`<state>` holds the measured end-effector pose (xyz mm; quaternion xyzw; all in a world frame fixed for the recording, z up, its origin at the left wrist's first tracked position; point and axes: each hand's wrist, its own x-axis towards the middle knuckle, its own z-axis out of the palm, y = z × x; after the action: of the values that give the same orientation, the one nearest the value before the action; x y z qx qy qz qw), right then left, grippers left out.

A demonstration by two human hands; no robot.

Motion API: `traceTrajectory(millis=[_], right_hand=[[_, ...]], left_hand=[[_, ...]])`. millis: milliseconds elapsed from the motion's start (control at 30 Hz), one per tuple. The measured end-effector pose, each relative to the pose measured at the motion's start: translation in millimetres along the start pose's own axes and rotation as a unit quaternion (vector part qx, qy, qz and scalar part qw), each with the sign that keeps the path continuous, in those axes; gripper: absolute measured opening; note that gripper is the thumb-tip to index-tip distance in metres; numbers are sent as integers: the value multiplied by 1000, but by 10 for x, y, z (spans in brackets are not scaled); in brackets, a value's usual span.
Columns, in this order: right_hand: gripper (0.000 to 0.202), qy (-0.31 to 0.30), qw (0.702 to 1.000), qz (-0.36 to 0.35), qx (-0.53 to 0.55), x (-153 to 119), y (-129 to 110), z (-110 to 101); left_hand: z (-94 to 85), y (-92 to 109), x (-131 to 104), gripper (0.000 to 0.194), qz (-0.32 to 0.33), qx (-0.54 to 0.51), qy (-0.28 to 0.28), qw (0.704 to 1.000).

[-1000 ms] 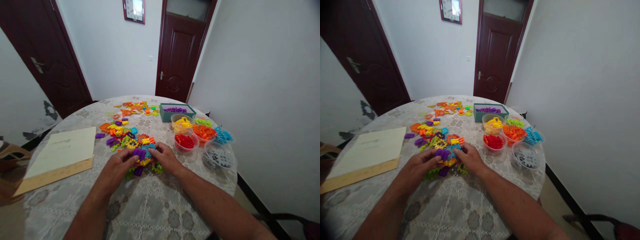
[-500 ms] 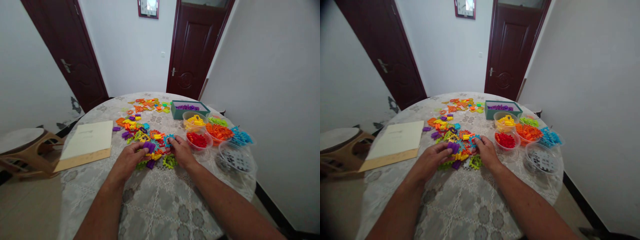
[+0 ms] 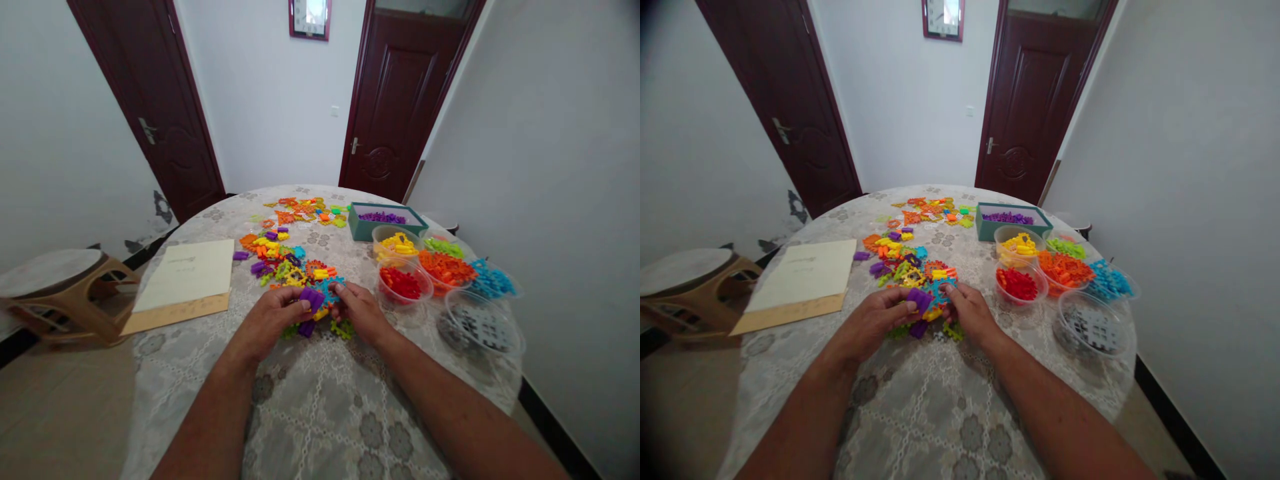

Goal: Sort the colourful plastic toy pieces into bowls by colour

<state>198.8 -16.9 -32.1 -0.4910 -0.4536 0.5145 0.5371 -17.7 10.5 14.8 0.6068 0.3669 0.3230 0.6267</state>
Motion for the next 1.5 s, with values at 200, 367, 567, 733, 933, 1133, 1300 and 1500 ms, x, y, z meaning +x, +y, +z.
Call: traceTrajectory(millis=[200, 367, 567, 733, 933, 1133, 1300, 1500], right_hand=[[41, -50, 998, 2, -40, -21, -33, 61], [30, -29, 999, -3, -35, 3, -295, -36], [21, 35, 969, -104, -222, -266, -897, -547], [25, 234, 844, -160, -456, -420, -1260, -1634], [30, 386, 626, 26, -677, -468, -1523, -3080], [34, 410, 591, 111, -686, -569, -1399, -3588], [34, 388, 611, 143, -675, -569, -1165, -3680], [37, 373, 637, 126, -663, -581, -1077, -3733]], left_hand=[[11, 73, -20, 37, 3, 66, -27, 997], [-70, 7, 47, 46, -28, 51, 12, 998], [-131, -69, 122, 50, -70, -63, 65, 993], [-150, -66, 125, 51, -76, -47, 65, 994], [-144, -36, 128, 49, -76, -29, 74, 994], [-124, -19, 149, 49, -96, -56, 93, 990], [-141, -30, 144, 51, -106, -45, 100, 988], [-120, 2, 135, 40, -97, -49, 95, 990]])
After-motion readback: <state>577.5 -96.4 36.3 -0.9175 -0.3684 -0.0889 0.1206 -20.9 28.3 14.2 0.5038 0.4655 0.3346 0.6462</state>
